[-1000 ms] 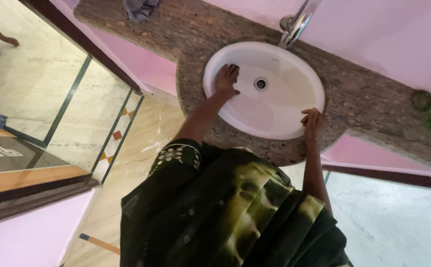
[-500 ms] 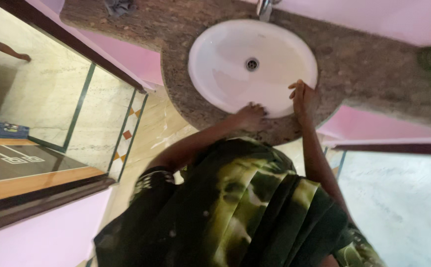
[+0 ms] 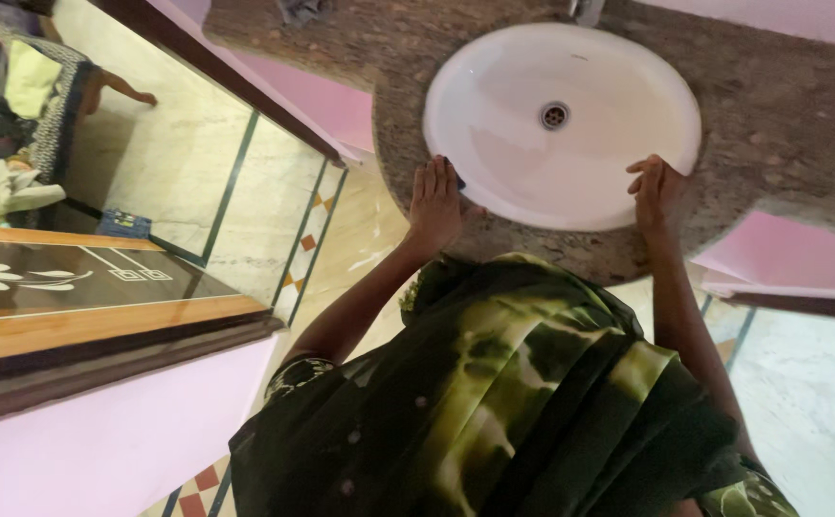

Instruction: The person scrubs the interior of a white bathroom sink using a small dark sponge. They repeatedly rub the basin surface and the drain area, occasionally rinsing the sponge under the running tap water.

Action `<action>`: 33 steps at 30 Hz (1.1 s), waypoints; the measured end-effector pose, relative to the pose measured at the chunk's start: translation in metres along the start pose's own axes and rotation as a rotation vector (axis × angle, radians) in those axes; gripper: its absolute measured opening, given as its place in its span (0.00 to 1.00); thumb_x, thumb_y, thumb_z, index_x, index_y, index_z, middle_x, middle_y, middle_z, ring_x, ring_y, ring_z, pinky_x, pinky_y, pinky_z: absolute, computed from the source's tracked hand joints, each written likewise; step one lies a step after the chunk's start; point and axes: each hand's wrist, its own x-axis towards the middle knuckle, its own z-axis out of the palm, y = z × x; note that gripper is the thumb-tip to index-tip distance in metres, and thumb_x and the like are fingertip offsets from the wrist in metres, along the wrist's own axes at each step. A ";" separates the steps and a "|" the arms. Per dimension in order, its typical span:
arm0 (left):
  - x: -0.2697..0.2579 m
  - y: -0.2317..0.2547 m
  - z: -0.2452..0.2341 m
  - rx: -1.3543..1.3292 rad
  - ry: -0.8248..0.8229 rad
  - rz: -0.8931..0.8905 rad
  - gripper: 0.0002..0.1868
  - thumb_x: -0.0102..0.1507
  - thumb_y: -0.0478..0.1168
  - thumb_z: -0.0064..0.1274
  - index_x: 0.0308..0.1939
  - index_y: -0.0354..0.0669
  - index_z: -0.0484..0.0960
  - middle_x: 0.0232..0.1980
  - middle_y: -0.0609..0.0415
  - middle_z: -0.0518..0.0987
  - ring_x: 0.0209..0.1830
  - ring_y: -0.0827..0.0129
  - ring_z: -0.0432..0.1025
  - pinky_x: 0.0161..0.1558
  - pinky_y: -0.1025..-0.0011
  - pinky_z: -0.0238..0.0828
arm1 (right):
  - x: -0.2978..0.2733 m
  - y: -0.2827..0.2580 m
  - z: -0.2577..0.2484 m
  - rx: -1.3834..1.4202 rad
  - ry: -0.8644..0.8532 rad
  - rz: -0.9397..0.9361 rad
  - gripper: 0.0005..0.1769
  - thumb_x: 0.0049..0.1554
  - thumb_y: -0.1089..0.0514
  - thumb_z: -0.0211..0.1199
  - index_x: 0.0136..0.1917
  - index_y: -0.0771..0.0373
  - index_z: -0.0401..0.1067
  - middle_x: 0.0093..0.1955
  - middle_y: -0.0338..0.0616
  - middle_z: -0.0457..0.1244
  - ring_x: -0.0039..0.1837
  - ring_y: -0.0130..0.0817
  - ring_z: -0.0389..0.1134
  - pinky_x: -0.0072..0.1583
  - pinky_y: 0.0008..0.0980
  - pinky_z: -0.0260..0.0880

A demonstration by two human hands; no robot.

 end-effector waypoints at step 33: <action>0.263 0.172 0.011 -0.079 0.199 0.335 0.56 0.66 0.74 0.43 0.82 0.39 0.41 0.86 0.42 0.37 0.87 0.51 0.34 0.82 0.46 0.34 | -0.001 0.009 -0.001 0.121 0.218 -0.013 0.32 0.74 0.40 0.46 0.48 0.67 0.79 0.32 0.43 0.65 0.34 0.30 0.66 0.39 0.32 0.65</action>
